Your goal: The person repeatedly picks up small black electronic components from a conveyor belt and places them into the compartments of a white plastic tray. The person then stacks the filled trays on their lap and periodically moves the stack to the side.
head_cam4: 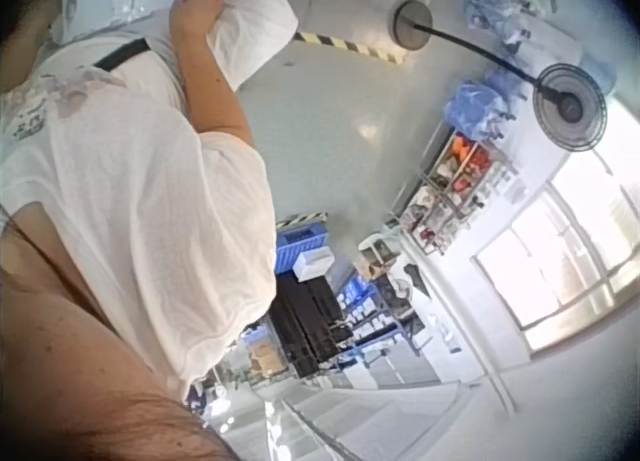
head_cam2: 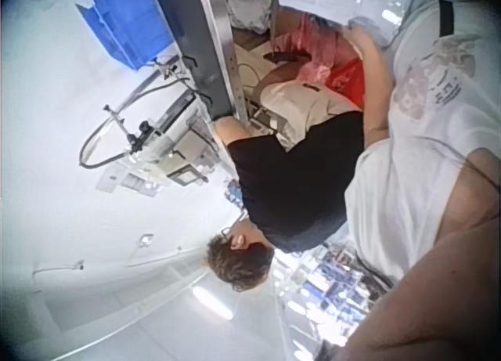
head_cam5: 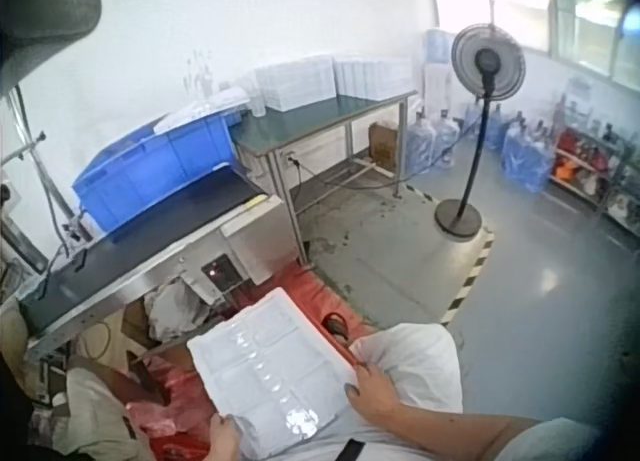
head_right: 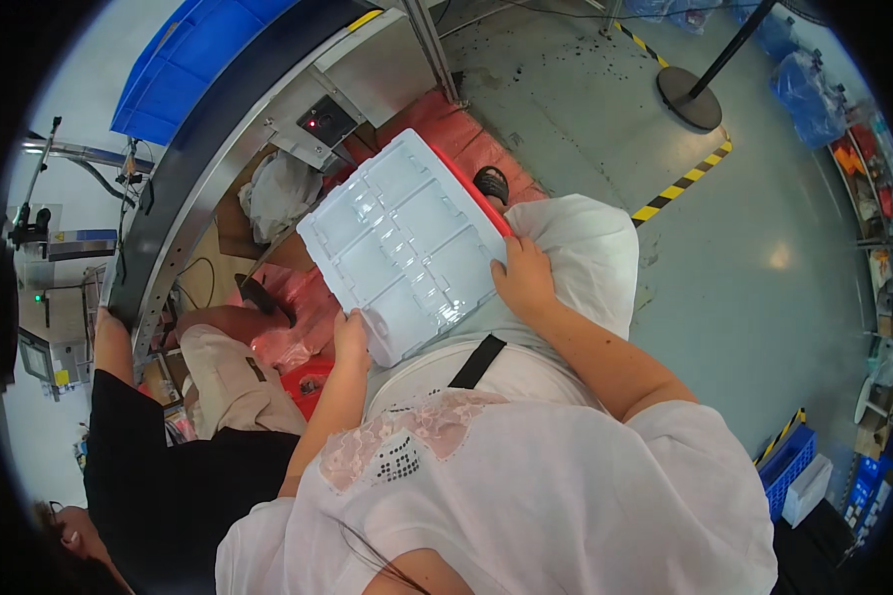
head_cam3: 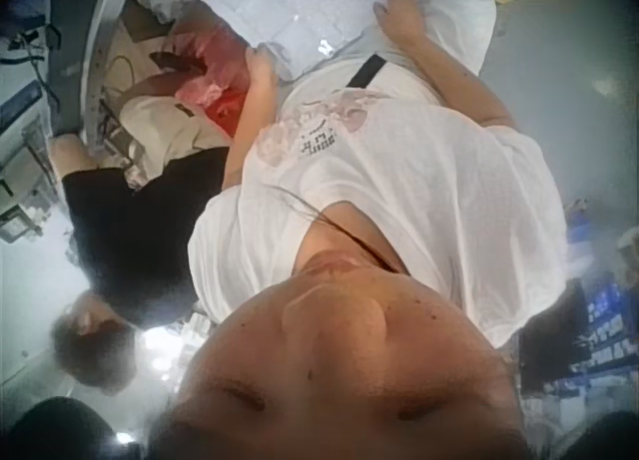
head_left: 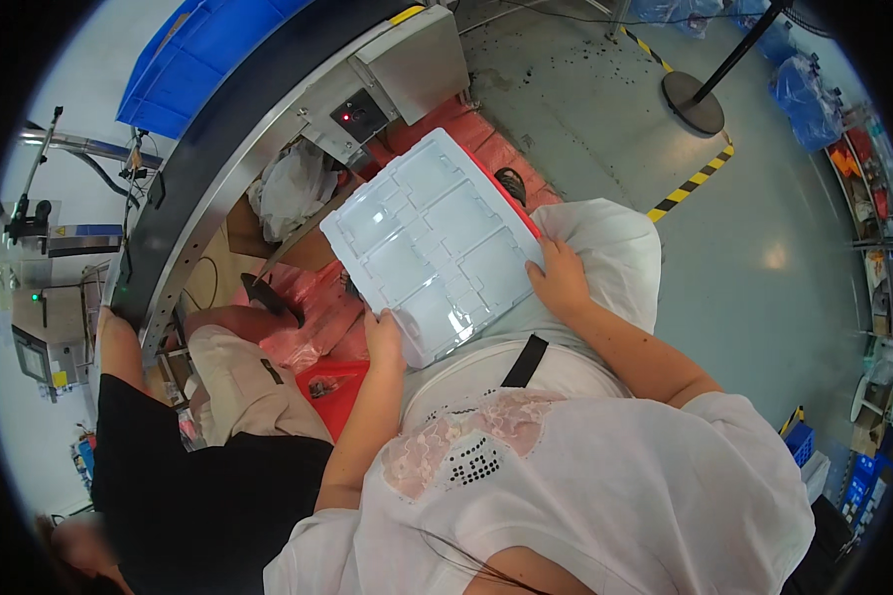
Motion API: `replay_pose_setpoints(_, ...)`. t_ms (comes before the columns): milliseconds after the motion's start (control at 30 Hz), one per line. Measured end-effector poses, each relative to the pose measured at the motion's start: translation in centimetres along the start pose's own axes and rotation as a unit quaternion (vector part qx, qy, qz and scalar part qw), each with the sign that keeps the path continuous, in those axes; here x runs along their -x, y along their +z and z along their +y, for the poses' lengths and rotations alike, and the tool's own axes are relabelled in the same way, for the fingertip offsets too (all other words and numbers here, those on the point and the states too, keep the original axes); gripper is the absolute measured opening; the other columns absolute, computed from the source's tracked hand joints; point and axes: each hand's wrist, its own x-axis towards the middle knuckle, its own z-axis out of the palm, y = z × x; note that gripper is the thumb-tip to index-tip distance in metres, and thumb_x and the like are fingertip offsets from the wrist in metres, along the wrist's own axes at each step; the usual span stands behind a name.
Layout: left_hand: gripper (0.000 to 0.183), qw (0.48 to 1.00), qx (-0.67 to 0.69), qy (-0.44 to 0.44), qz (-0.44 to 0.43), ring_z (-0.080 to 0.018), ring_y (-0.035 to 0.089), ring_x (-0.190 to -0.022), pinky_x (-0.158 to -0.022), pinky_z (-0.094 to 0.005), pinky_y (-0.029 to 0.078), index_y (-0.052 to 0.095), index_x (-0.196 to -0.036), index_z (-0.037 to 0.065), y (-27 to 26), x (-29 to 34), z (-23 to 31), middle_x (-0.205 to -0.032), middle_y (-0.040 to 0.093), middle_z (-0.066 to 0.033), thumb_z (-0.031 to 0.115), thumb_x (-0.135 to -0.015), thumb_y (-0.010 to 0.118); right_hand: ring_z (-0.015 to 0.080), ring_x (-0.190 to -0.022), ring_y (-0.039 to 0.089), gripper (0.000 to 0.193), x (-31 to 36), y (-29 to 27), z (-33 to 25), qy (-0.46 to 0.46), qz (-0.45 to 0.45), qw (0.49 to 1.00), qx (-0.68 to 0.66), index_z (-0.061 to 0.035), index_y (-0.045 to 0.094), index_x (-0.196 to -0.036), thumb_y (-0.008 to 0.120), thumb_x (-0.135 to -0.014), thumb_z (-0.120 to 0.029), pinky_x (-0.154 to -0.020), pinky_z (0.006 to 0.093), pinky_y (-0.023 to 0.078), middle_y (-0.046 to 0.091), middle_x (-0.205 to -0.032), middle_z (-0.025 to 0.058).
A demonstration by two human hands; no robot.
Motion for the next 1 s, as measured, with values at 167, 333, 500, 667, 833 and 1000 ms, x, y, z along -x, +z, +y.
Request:
replay_pose_setpoints(167,0.034,0.996,0.053,-0.017,-0.068,-0.0191,0.058,-0.084,-0.074,-0.0330,0.048,0.045,-0.122,0.000,-0.5,2.8,2.3,-0.101,0.057,-0.0083,0.010,-0.090,0.043,0.0393,-0.088,0.052,0.040,1.2,-0.5,0.0,0.004,-0.053,0.997,0.056,0.0038,0.049,-0.112,0.061,-0.079,-0.016,-0.078,0.0455,0.042,0.054,-0.096,0.0224)
replay_pose_setpoints(333,0.030,0.990,0.140,-0.011,0.031,-0.0158,0.055,-0.093,-0.077,-0.0285,0.046,0.051,-0.118,0.000,-2.4,3.9,2.5,-0.107,0.057,-0.0071,0.013,-0.090,0.048,0.0291,-0.083,0.052,0.032,0.1,-1.0,-1.7,0.103,0.025,0.988,-0.116,0.0024,0.049,-0.102,0.064,-0.080,-0.014,-0.077,0.0379,0.043,0.054,-0.090,0.0156)
replay_pose_setpoints(500,0.028,0.947,0.056,0.279,0.146,-0.0162,0.053,-0.102,-0.087,-0.0282,0.043,0.054,-0.117,0.000,-5.5,1.9,11.2,-0.113,0.057,-0.0082,0.014,-0.094,0.046,0.0160,-0.088,0.051,0.023,-4.3,-2.0,-10.4,-0.023,0.044,0.967,-0.250,-0.0006,0.051,-0.105,0.060,-0.085,-0.007,-0.077,0.0265,0.042,0.053,-0.097,0.0080)
replay_pose_setpoints(667,0.028,0.875,0.086,0.412,0.241,-0.0136,0.058,-0.086,-0.067,-0.0249,0.051,0.058,-0.115,0.001,-9.4,-3.1,25.9,-0.105,0.060,-0.0073,0.017,-0.094,0.048,0.0259,-0.082,0.050,0.028,-15.8,-2.9,-23.8,-0.370,0.111,0.895,-0.224,-0.0012,0.052,-0.102,0.064,-0.077,-0.003,-0.073,0.0336,0.042,0.052,-0.091,0.0118)
replay_pose_setpoints(833,0.056,0.699,-0.265,0.506,0.429,-0.0296,0.053,-0.109,-0.092,-0.0394,0.041,0.058,-0.115,-0.001,-17.9,-16.2,35.0,-0.114,0.059,-0.0164,0.047,-0.088,0.049,0.0317,-0.094,0.056,0.030,-26.9,2.0,-35.5,-0.464,0.208,0.852,-0.124,0.0035,0.061,-0.096,0.061,-0.082,-0.023,-0.078,0.0402,0.044,0.057,-0.108,0.0205)
replay_pose_setpoints(1000,0.070,0.688,-0.520,0.153,0.482,-0.0365,0.043,-0.122,-0.098,-0.0540,0.031,0.053,-0.124,0.004,-16.7,-19.7,38.6,-0.126,0.050,-0.0202,0.061,-0.085,0.041,0.0310,-0.101,0.052,0.036,-32.6,7.3,-40.2,-0.294,0.145,0.926,0.190,0.0019,0.062,-0.102,0.059,-0.083,-0.028,-0.083,0.0418,0.042,0.052,-0.116,0.0220)
